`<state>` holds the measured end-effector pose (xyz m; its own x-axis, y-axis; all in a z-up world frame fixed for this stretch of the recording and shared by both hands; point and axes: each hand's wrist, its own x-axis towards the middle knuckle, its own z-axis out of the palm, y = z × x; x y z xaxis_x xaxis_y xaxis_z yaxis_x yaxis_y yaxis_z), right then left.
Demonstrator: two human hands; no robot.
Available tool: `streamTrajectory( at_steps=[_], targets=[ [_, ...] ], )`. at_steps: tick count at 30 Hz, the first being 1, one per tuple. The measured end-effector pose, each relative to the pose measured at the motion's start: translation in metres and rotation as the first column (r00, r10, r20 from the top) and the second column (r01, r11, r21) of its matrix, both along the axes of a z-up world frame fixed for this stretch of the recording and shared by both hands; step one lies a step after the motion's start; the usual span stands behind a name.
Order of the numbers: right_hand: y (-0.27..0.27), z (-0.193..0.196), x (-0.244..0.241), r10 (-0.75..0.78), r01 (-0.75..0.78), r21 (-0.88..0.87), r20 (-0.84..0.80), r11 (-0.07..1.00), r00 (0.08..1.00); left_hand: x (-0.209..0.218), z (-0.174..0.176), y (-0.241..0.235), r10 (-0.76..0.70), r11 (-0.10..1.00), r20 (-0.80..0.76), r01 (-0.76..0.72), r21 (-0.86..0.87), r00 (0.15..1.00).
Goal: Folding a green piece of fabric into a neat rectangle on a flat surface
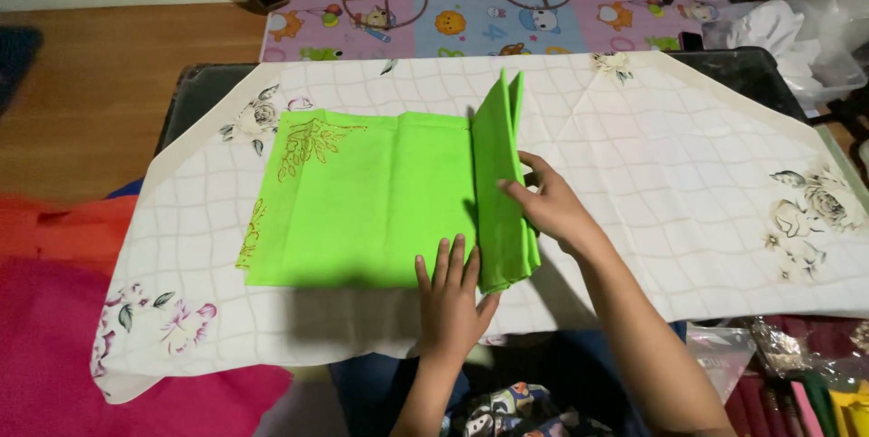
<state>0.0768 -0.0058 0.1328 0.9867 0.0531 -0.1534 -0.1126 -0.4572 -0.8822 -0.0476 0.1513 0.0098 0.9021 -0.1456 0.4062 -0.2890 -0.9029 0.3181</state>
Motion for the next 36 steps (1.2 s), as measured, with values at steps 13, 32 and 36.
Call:
streamTrajectory(
  at_steps=[13, 32, 36],
  targets=[
    [0.064, -0.037, -0.017, 0.315, -0.216, -0.339, 0.269, 0.915, 0.91, -0.018, 0.029, 0.019, 0.395, 0.685, -0.026, -0.313, -0.657, 0.918],
    [0.083, -0.087, 0.03, 0.825, -0.647, -0.514, 0.391, 0.563, 0.408, 0.027, -0.004, 0.024, 0.304, 0.953, -0.088, -0.303, 0.022, 0.949],
    [0.084, -0.101, 0.073, 0.801, -0.549, -0.585, 0.41, 0.597, 0.436, 0.03, -0.009, 0.025, 0.34, 0.939, -0.059, -0.334, 0.084, 0.939]
  ],
)
